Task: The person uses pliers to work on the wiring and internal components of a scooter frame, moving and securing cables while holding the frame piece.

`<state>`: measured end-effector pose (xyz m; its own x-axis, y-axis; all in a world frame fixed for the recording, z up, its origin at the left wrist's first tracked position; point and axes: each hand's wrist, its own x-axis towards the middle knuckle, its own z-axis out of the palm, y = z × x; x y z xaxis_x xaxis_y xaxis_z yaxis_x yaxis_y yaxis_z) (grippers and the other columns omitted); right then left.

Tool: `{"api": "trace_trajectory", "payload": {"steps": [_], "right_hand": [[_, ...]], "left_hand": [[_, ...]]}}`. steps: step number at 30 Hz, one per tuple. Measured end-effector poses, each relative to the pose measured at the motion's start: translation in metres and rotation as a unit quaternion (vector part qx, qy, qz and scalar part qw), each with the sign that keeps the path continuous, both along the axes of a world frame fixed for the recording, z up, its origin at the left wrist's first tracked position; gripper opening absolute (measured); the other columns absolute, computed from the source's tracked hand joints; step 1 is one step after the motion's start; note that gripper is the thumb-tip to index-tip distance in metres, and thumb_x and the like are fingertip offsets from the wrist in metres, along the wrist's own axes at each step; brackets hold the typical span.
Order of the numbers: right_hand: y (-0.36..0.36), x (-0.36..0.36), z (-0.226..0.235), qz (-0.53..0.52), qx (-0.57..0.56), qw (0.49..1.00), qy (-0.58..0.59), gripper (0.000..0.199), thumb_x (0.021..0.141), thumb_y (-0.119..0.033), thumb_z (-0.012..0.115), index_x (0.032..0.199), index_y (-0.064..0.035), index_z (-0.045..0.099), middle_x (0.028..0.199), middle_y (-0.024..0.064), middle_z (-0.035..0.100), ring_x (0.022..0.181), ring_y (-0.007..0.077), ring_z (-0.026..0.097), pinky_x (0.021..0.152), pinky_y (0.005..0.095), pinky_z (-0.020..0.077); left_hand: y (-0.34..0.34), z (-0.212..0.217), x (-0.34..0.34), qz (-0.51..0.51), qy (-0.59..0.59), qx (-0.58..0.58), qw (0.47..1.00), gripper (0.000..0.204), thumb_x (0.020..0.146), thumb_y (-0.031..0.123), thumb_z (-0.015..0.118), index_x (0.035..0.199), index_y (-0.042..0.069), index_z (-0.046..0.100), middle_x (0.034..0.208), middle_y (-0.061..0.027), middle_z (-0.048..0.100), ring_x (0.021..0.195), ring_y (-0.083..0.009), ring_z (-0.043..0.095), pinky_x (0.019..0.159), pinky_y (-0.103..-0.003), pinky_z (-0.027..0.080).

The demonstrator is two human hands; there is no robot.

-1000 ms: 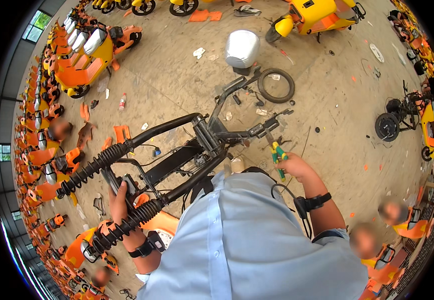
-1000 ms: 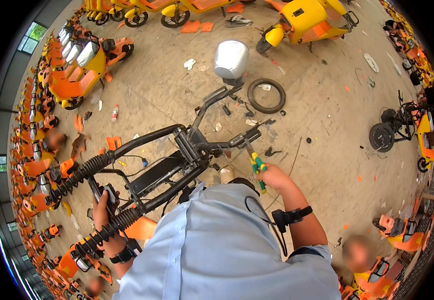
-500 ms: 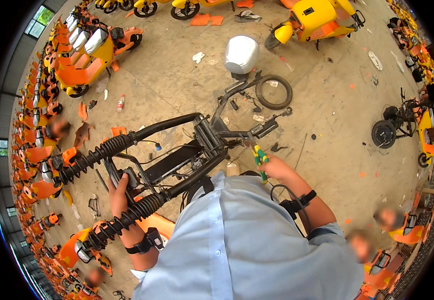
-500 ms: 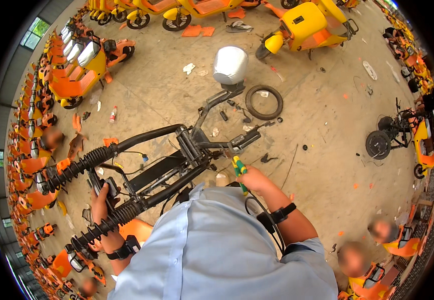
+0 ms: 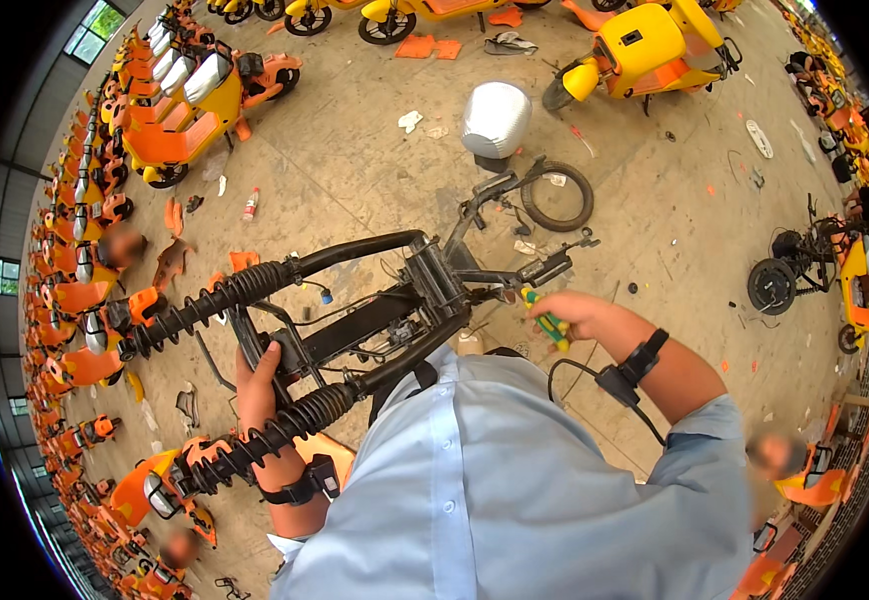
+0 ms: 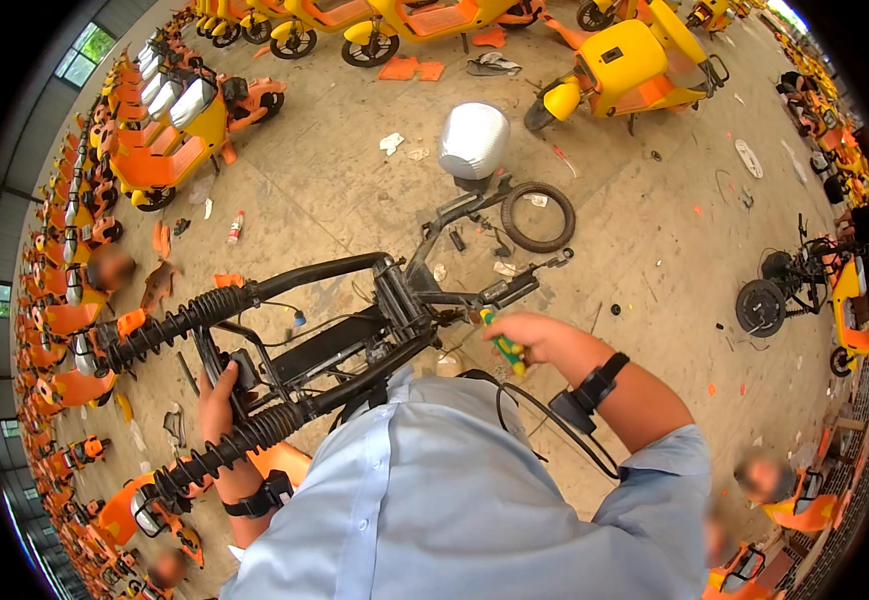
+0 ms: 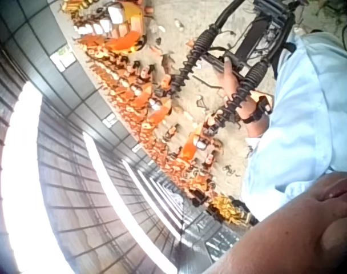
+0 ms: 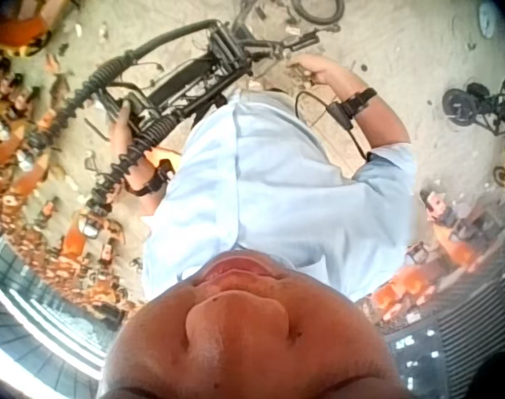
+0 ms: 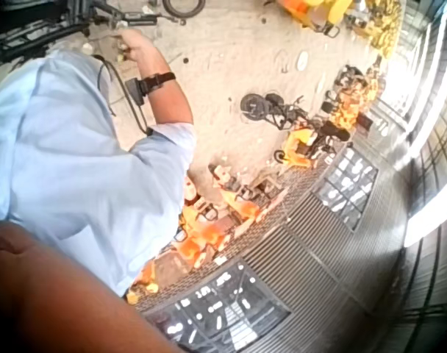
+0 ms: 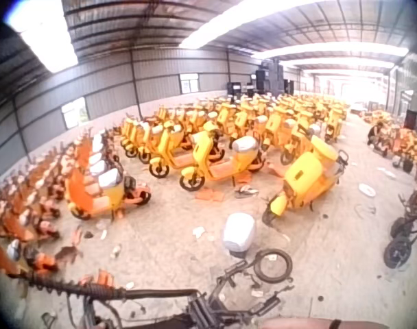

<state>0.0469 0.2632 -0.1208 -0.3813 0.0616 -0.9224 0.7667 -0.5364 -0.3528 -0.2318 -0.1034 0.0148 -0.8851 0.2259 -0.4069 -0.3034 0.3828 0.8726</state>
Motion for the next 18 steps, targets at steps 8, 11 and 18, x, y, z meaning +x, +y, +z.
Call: {"api": "trace_trajectory", "payload": {"steps": [8, 11, 18], "right_hand": [[0.014, -0.018, 0.000, 0.040, -0.019, 0.999, -0.020, 0.018, 0.084, -0.015, 0.062, 0.094, -0.0016, 0.056, 0.082, 0.0118, 0.059, 0.066, 0.0228, 0.059, 0.052, 0.0361, 0.0484], [0.005, -0.004, -0.007, 0.026, 0.014, 0.999, 0.017, 0.016, 0.083, -0.016, 0.063, 0.087, -0.0020, 0.058, 0.078, 0.0095, 0.059, 0.062, 0.0202, 0.057, 0.050, 0.0347, 0.0465], [-0.010, 0.006, -0.033, 0.019, 0.079, 0.994, 0.077, 0.020, 0.077, -0.014, 0.066, 0.093, -0.0051, 0.058, 0.076, 0.0064, 0.057, 0.061, 0.0163, 0.056, 0.046, 0.0323, 0.0453]], "left_hand": [[-0.004, -0.006, -0.005, -0.015, 0.015, 0.022, 1.000, 0.048, 0.087, 0.028, 0.070, 0.123, 0.003, 0.050, 0.101, -0.0083, 0.061, 0.081, -0.0185, 0.064, 0.061, -0.034, 0.056], [-0.003, -0.011, -0.010, -0.010, 0.022, 0.015, 1.000, 0.050, 0.086, 0.029, 0.071, 0.124, 0.002, 0.050, 0.101, -0.0080, 0.061, 0.080, -0.0190, 0.064, 0.061, -0.034, 0.056], [-0.010, -0.023, -0.016, 0.000, 0.050, 0.028, 0.998, 0.052, 0.083, 0.032, 0.071, 0.124, 0.007, 0.051, 0.090, -0.0058, 0.061, 0.069, -0.0169, 0.061, 0.054, -0.033, 0.054]]}}
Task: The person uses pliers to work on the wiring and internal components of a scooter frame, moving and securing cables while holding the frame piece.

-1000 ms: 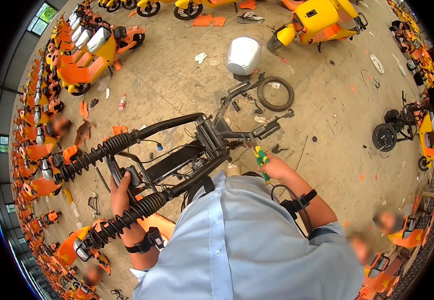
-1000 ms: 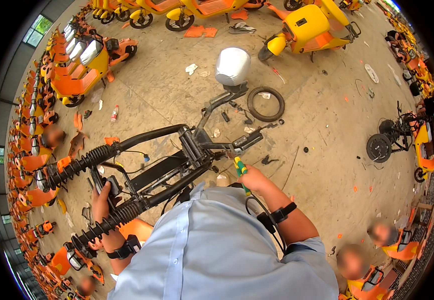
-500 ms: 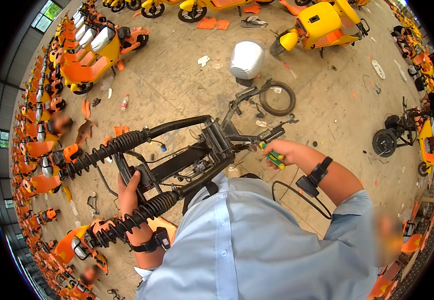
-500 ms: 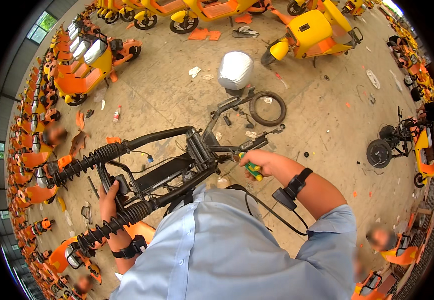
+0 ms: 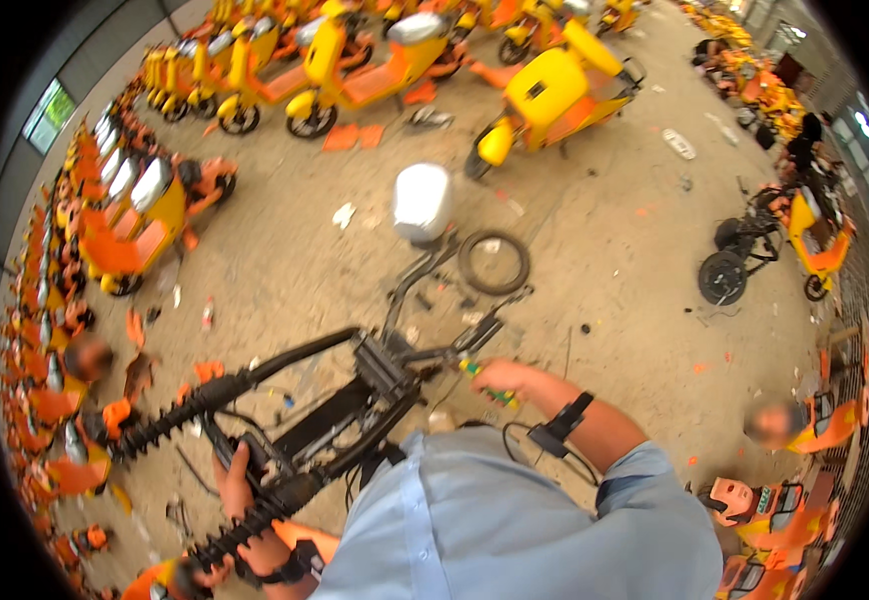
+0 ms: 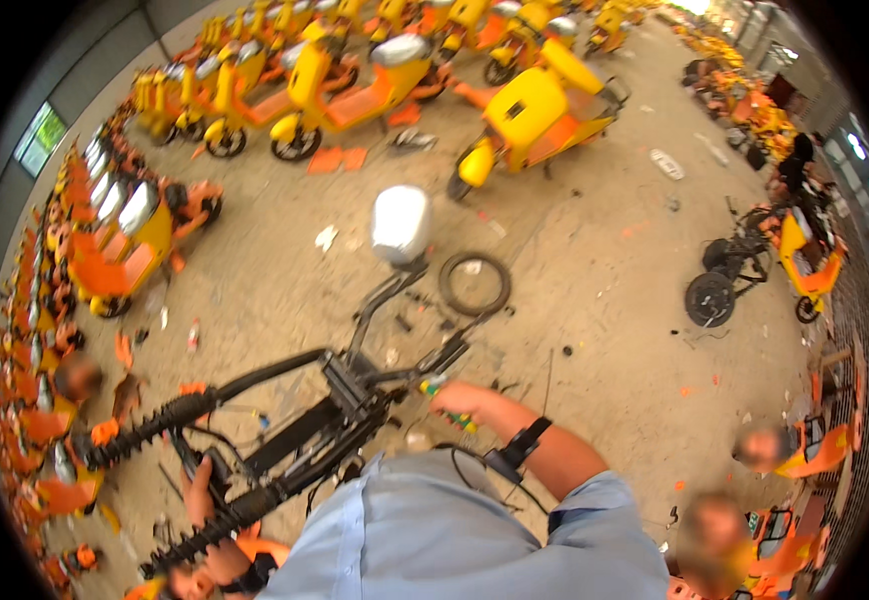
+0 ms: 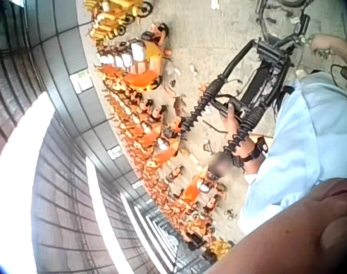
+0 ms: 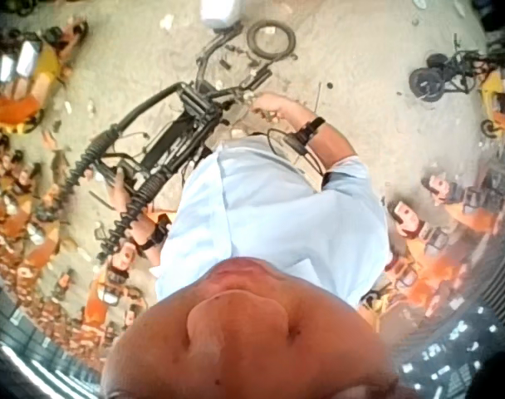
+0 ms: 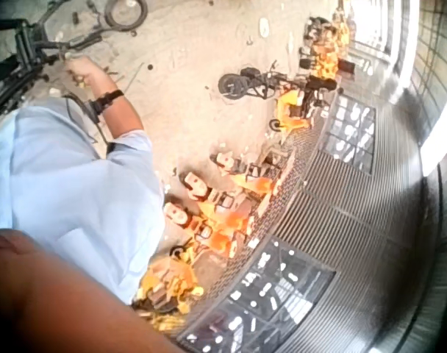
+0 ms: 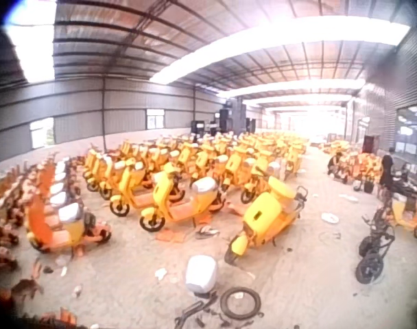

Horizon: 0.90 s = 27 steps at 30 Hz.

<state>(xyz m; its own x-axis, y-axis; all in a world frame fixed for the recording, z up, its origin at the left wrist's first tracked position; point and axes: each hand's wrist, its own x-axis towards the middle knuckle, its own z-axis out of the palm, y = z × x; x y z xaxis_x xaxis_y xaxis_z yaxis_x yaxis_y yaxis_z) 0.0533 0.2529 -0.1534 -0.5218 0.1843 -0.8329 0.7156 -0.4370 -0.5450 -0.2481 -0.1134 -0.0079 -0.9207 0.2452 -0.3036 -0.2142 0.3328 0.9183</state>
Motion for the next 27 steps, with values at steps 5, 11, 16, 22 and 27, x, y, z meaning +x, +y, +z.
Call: {"api": "trace_trajectory", "payload": {"steps": [5, 11, 16, 22, 27], "right_hand": [[-0.001, 0.015, -0.008, -0.013, 0.017, 1.000, 0.000, 0.028, 0.078, -0.018, 0.068, 0.100, -0.0061, 0.057, 0.076, 0.0068, 0.056, 0.059, 0.0158, 0.055, 0.044, 0.0314, 0.0432], [-0.006, 0.000, -0.005, 0.003, 0.022, 0.999, 0.043, 0.034, 0.080, -0.020, 0.068, 0.108, -0.0068, 0.056, 0.077, 0.0064, 0.057, 0.060, 0.0153, 0.055, 0.044, 0.0307, 0.0425], [-0.005, 0.012, 0.002, 0.013, 0.032, 0.998, 0.060, 0.037, 0.081, -0.022, 0.068, 0.111, -0.0070, 0.054, 0.082, 0.0057, 0.058, 0.063, 0.0148, 0.055, 0.045, 0.0307, 0.0432], [-0.053, -0.019, 0.009, -0.136, -0.003, 0.990, 0.025, 0.033, 0.085, -0.020, 0.068, 0.110, -0.0072, 0.050, 0.086, 0.0056, 0.056, 0.069, 0.0173, 0.056, 0.051, 0.0331, 0.0467], [-0.033, -0.012, 0.030, -0.099, -0.024, 0.994, 0.038, 0.030, 0.086, -0.018, 0.066, 0.111, -0.0060, 0.051, 0.092, 0.0075, 0.060, 0.070, 0.0189, 0.057, 0.052, 0.0329, 0.0475]], "left_hand": [[0.008, -0.011, -0.003, 0.033, -0.020, -0.039, 0.999, 0.055, 0.082, 0.035, 0.071, 0.126, 0.008, 0.050, 0.091, -0.0070, 0.062, 0.072, -0.0182, 0.064, 0.049, -0.032, 0.052], [0.001, -0.018, -0.029, 0.007, -0.012, 0.006, 1.000, 0.050, 0.086, 0.034, 0.068, 0.124, 0.007, 0.052, 0.093, -0.0071, 0.063, 0.072, -0.0180, 0.064, 0.053, -0.032, 0.054], [-0.018, -0.042, -0.023, 0.037, -0.047, 0.032, 0.998, 0.045, 0.087, 0.030, 0.068, 0.121, 0.006, 0.054, 0.092, -0.0066, 0.063, 0.075, -0.0168, 0.061, 0.062, -0.031, 0.051], [-0.014, -0.010, -0.019, -0.014, -0.019, 0.062, 0.998, 0.048, 0.084, 0.013, 0.069, 0.127, 0.001, 0.050, 0.104, -0.0065, 0.061, 0.090, -0.0179, 0.060, 0.083, -0.031, 0.048], [-0.004, 0.007, -0.016, 0.007, -0.014, 0.051, 0.999, 0.051, 0.082, 0.016, 0.071, 0.124, -0.003, 0.051, 0.101, -0.0085, 0.063, 0.089, -0.0175, 0.060, 0.082, -0.031, 0.049]]}}
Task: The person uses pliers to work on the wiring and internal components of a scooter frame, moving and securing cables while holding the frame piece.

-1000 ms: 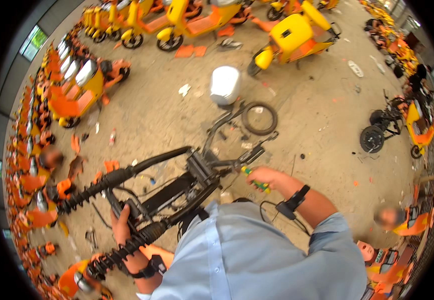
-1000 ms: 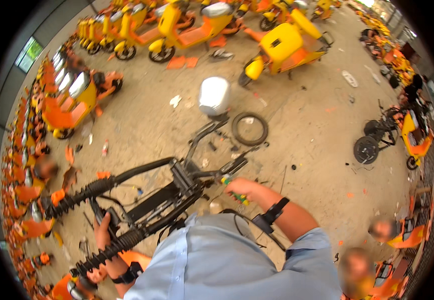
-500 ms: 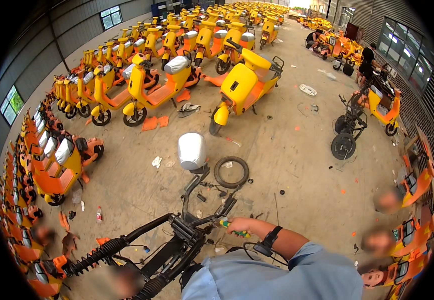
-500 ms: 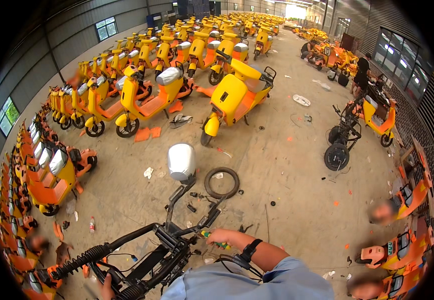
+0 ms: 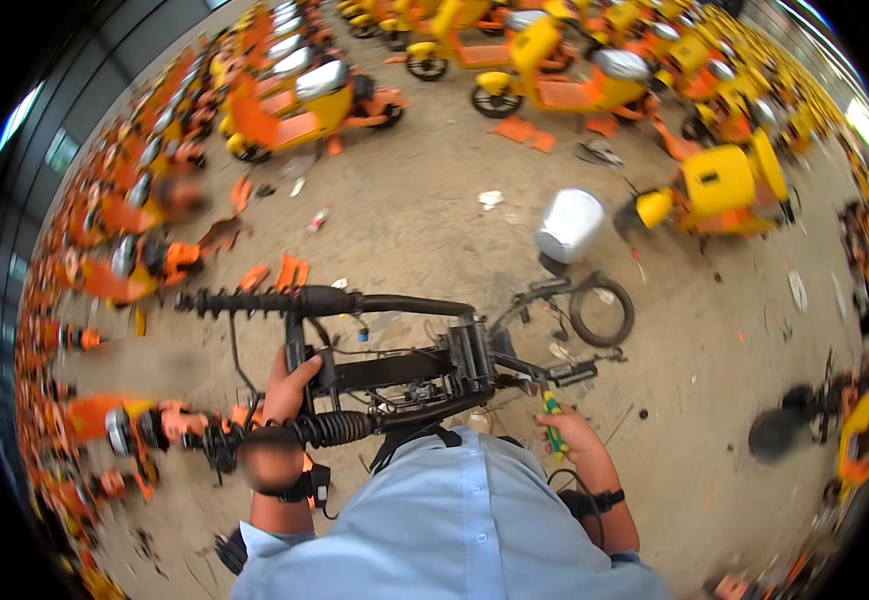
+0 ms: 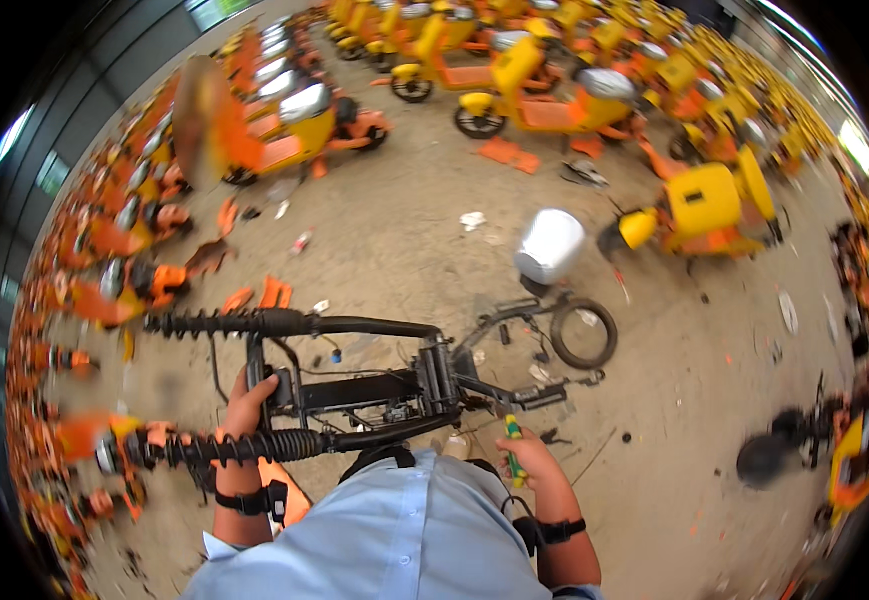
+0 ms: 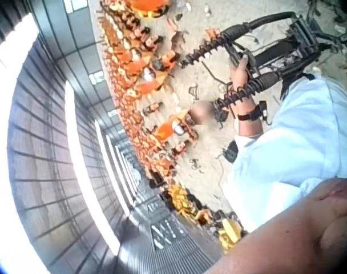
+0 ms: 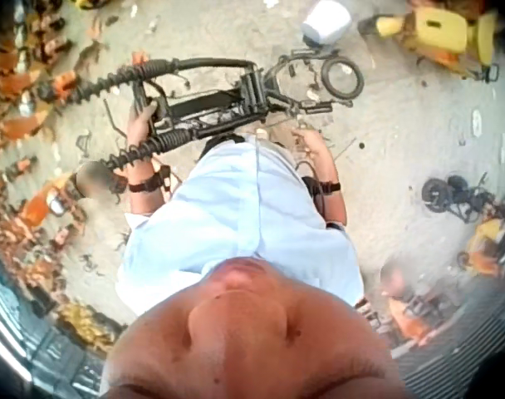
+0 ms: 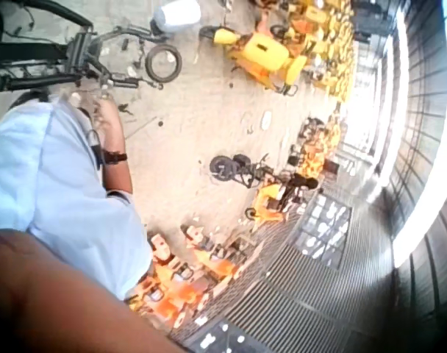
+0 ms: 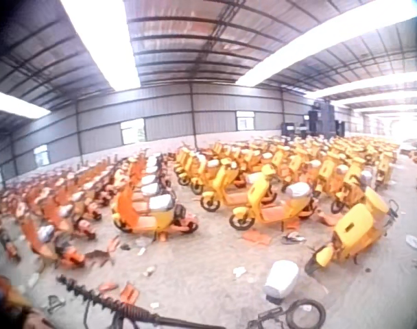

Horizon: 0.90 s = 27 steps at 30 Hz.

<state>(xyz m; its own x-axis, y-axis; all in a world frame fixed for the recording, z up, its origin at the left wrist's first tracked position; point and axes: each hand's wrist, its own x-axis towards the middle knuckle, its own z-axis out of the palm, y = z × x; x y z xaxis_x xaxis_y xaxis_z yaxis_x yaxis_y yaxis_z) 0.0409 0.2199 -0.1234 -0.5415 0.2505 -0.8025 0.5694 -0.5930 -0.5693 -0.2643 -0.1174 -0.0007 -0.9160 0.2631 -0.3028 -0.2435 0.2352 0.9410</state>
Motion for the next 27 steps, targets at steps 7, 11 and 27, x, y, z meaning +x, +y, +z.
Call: {"api": "trace_trajectory", "payload": {"steps": [7, 11, 27], "right_hand": [[0.016, -0.003, 0.005, 0.044, -0.033, 0.998, -0.021, 0.032, 0.088, -0.018, 0.064, 0.114, -0.0047, 0.051, 0.096, 0.0092, 0.062, 0.070, 0.0208, 0.058, 0.050, 0.0349, 0.0477], [0.016, -0.006, 0.009, 0.054, -0.032, 0.998, -0.022, 0.030, 0.088, -0.017, 0.064, 0.113, -0.0045, 0.051, 0.098, 0.0095, 0.062, 0.073, 0.0219, 0.060, 0.050, 0.0353, 0.0478], [0.008, -0.019, 0.004, 0.206, 0.154, 0.963, -0.080, 0.054, 0.081, -0.002, 0.058, 0.132, 0.0000, 0.041, 0.117, 0.0139, 0.059, 0.090, 0.0262, 0.066, 0.061, 0.0388, 0.0579]], "left_hand": [[-0.008, 0.004, 0.004, 0.029, -0.013, -0.020, 0.999, 0.069, 0.082, 0.018, 0.074, 0.136, -0.008, 0.040, 0.110, -0.0128, 0.063, 0.098, -0.0186, 0.061, 0.088, -0.030, 0.048], [-0.006, 0.009, 0.006, 0.039, -0.021, -0.027, 0.999, 0.072, 0.082, 0.019, 0.074, 0.138, -0.009, 0.038, 0.113, -0.0135, 0.062, 0.098, -0.0187, 0.060, 0.089, -0.030, 0.048], [-0.017, -0.022, -0.013, 0.017, -0.020, 0.013, 1.000, 0.072, 0.080, 0.022, 0.074, 0.135, -0.010, 0.040, 0.110, -0.0121, 0.060, 0.093, -0.0180, 0.060, 0.083, -0.030, 0.049]]}}
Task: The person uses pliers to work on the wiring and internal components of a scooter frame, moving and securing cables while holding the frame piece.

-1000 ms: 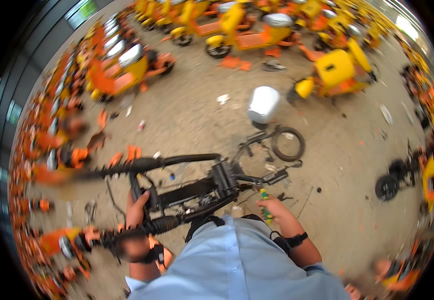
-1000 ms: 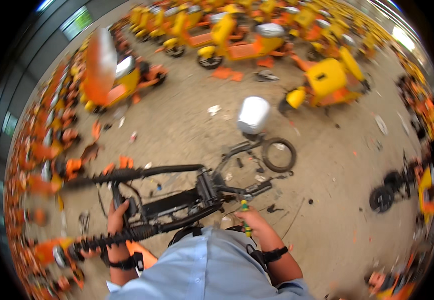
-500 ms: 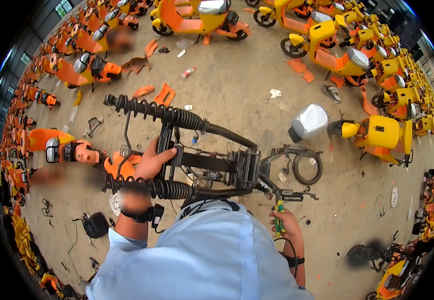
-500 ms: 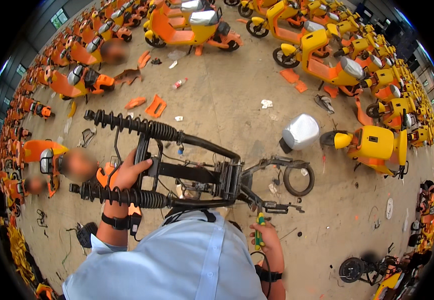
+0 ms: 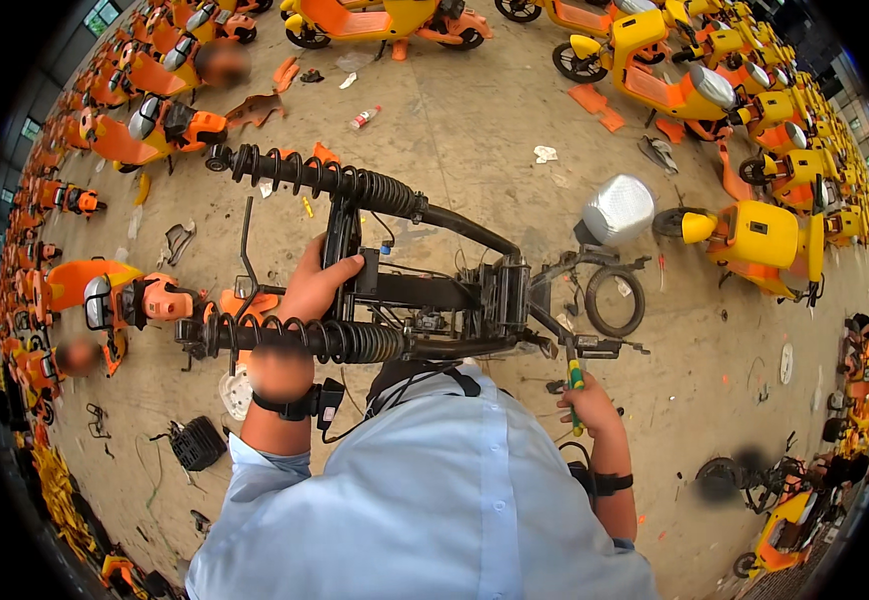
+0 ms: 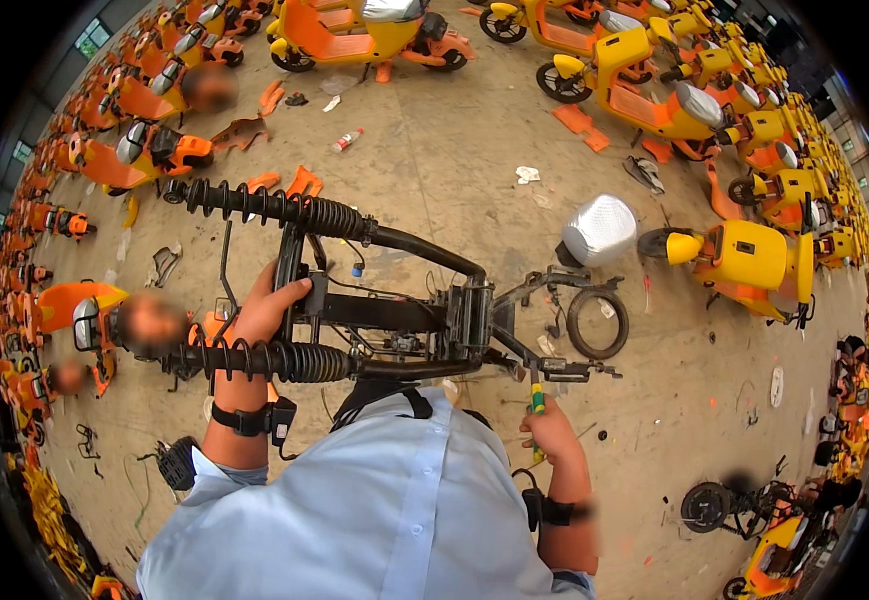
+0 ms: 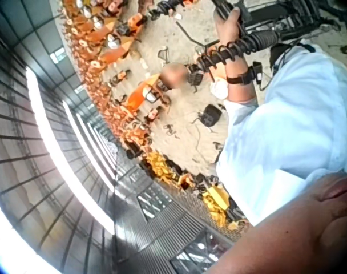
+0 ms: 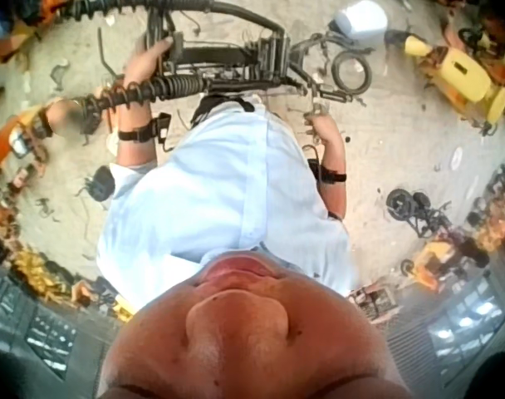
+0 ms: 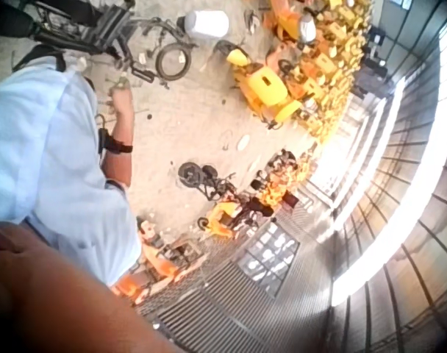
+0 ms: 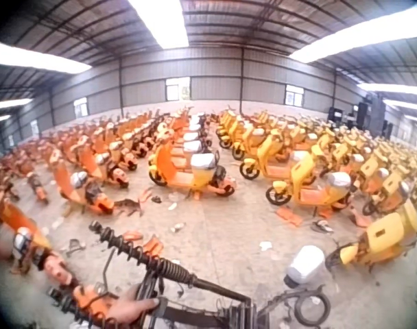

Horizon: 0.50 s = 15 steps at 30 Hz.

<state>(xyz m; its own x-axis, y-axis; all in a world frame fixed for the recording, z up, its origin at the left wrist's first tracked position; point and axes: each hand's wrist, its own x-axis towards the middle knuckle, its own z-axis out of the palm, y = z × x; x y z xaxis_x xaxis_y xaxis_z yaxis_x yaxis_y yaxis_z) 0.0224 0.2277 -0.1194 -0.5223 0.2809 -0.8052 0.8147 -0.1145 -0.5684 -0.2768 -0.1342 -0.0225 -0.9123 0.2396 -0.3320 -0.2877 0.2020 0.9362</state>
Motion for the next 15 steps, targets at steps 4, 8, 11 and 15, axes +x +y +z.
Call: {"api": "trace_trajectory", "payload": {"steps": [4, 8, 11, 15], "right_hand": [[0.005, 0.010, 0.007, -0.028, -0.043, 0.999, 0.017, 0.059, 0.080, 0.000, 0.055, 0.137, 0.0001, 0.038, 0.119, 0.0147, 0.058, 0.093, 0.0273, 0.066, 0.062, 0.0381, 0.0582], [0.002, 0.031, 0.007, -0.093, -0.108, 0.986, 0.090, 0.055, 0.083, -0.001, 0.052, 0.137, -0.0001, 0.039, 0.120, 0.0147, 0.055, 0.095, 0.0280, 0.065, 0.066, 0.0391, 0.0574], [-0.007, 0.045, 0.004, -0.150, -0.086, 0.978, 0.113, 0.058, 0.085, -0.002, 0.052, 0.140, -0.0008, 0.037, 0.124, 0.0159, 0.055, 0.096, 0.0281, 0.065, 0.067, 0.0386, 0.0574], [-0.016, 0.061, -0.017, -0.226, -0.018, 0.966, 0.124, 0.052, 0.088, -0.010, 0.057, 0.136, -0.0019, 0.041, 0.110, 0.0110, 0.058, 0.091, 0.0235, 0.064, 0.063, 0.0358, 0.0544]], "left_hand": [[0.004, 0.003, 0.005, 0.008, 0.009, -0.013, 1.000, 0.072, 0.080, 0.023, 0.074, 0.135, -0.009, 0.041, 0.108, -0.0120, 0.061, 0.092, -0.0185, 0.060, 0.080, -0.030, 0.050], [0.007, 0.002, 0.007, 0.006, 0.002, 0.007, 1.000, 0.066, 0.081, 0.022, 0.072, 0.133, -0.006, 0.042, 0.101, -0.0121, 0.061, 0.084, -0.0194, 0.063, 0.069, -0.031, 0.053], [0.017, 0.009, 0.009, -0.008, -0.019, 0.046, 0.999, 0.053, 0.084, 0.019, 0.069, 0.126, -0.002, 0.045, 0.095, -0.0122, 0.062, 0.075, -0.0211, 0.065, 0.056, -0.036, 0.056], [0.020, 0.008, 0.011, -0.010, -0.028, 0.041, 0.999, 0.051, 0.086, 0.020, 0.067, 0.127, 0.001, 0.043, 0.098, -0.0133, 0.062, 0.076, -0.0236, 0.066, 0.055, -0.038, 0.057]]}}
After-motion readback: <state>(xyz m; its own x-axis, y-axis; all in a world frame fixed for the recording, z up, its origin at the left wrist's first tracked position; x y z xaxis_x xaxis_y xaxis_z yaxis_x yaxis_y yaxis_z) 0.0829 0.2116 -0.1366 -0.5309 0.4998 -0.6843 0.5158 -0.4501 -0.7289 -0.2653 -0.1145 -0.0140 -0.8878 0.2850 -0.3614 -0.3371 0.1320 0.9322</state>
